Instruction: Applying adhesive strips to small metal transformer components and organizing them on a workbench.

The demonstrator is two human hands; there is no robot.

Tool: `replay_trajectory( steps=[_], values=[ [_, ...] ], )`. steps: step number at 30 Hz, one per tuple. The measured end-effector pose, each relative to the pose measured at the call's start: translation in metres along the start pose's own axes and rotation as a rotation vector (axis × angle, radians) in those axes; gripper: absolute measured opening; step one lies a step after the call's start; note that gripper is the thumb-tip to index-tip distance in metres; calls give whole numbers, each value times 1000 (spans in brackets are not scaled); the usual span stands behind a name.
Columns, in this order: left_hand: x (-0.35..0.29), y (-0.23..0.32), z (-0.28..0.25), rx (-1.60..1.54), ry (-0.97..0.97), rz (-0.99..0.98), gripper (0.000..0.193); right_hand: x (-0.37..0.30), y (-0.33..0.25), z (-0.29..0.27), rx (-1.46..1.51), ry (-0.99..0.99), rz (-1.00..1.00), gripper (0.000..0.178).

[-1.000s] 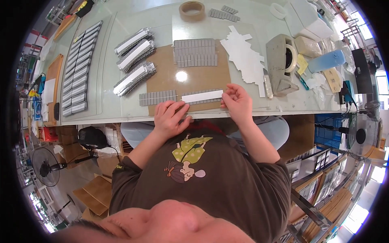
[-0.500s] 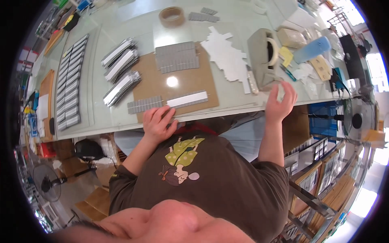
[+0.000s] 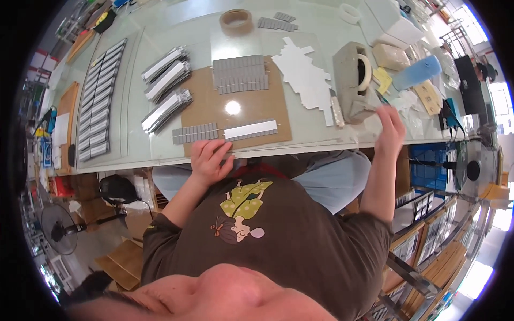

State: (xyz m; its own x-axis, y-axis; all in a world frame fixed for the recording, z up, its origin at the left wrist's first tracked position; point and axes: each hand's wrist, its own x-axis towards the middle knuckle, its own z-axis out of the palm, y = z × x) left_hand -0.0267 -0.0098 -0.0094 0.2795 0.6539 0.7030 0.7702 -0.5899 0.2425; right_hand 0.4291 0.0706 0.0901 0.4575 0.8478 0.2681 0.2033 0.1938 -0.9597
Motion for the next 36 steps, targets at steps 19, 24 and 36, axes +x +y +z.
replay_trajectory(
  steps=[19,24,36],
  values=[
    [55,33,-45,-558,-823,-424,31,-164,-14,146,-387,-1277,-448,11],
    [49,19,-48,-434,-756,-373,24,-162,-1,145,-348,-1063,-376,17],
    [94,4,-5,-360,-719,-504,29,-144,20,160,-394,-468,-105,12]
  ],
)
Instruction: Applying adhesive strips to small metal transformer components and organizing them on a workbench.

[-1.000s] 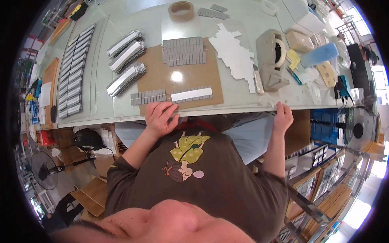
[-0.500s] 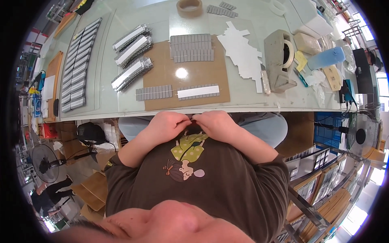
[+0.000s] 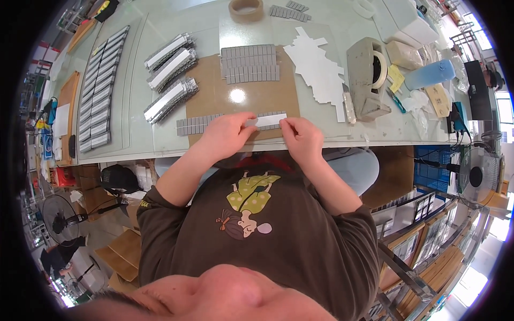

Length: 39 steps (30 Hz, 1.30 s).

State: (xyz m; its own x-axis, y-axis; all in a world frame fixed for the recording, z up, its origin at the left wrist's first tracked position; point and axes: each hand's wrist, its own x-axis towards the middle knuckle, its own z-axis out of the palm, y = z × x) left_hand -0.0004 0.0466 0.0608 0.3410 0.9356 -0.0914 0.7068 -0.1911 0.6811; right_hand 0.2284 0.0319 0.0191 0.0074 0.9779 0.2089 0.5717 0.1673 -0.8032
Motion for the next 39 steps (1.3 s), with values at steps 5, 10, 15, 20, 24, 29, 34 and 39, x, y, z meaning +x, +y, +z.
replay_trajectory(
  steps=[5,10,15,20,24,29,34,39],
  values=[
    [14,2,-8,68,-129,-160,29,1,3,8,-81,83,-105,12],
    [17,3,-10,107,-195,-214,30,1,7,10,-142,126,-245,12],
    [18,3,-10,92,-182,-233,31,-2,4,1,-317,85,-438,26],
    [18,-1,-9,93,-172,-234,31,-19,24,-18,-522,15,-483,38],
    [17,-4,-8,95,-165,-231,31,-22,27,-17,-501,0,-448,39],
    [5,-13,-17,113,-136,-233,31,-19,27,-14,-521,-42,-499,42],
    [-38,-33,-33,82,-17,-282,28,-19,29,-15,-494,-39,-495,42],
    [-62,-47,6,298,507,301,34,-20,16,-6,-446,-47,-512,46]
  ],
)
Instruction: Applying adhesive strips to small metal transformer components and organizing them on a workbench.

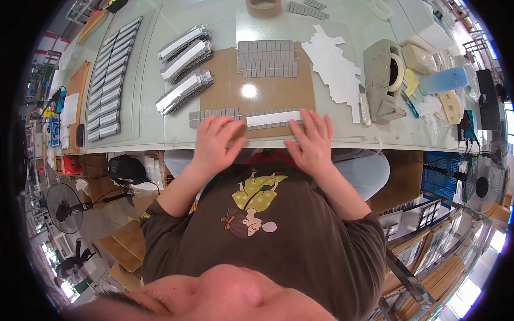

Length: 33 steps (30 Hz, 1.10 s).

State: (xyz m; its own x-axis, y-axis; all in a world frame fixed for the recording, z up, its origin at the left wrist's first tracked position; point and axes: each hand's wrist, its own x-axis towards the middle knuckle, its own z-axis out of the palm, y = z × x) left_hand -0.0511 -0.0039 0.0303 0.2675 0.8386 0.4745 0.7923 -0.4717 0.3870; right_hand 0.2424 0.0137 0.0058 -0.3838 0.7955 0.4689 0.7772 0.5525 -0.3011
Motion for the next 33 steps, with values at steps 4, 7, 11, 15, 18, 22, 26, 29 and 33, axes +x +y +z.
replay_trajectory(
  steps=[4,7,11,15,18,22,26,29,33],
  values=[
    [-11,8,8,125,-98,80,60,26,-39,14,97,-122,-125,51],
    [-19,7,15,219,-113,87,64,29,-43,18,63,-167,-162,51],
    [-17,4,16,193,-105,101,63,2,-5,6,-141,-63,8,45],
    [-19,2,16,12,-71,105,56,-21,29,-3,-165,15,150,48],
    [-33,-4,25,-277,30,313,34,-3,8,-5,-52,-49,66,51],
    [-50,18,27,-930,-595,-622,23,9,-8,2,-47,-103,-38,48],
    [-60,17,38,-1453,-484,-1136,36,-4,-10,5,28,-84,-104,44],
    [-61,17,29,-1408,-469,-1138,42,1,-18,6,198,-147,-224,42],
    [-51,-4,-22,-1069,-503,-1028,34,16,-22,12,219,-95,-161,42]
  ],
)
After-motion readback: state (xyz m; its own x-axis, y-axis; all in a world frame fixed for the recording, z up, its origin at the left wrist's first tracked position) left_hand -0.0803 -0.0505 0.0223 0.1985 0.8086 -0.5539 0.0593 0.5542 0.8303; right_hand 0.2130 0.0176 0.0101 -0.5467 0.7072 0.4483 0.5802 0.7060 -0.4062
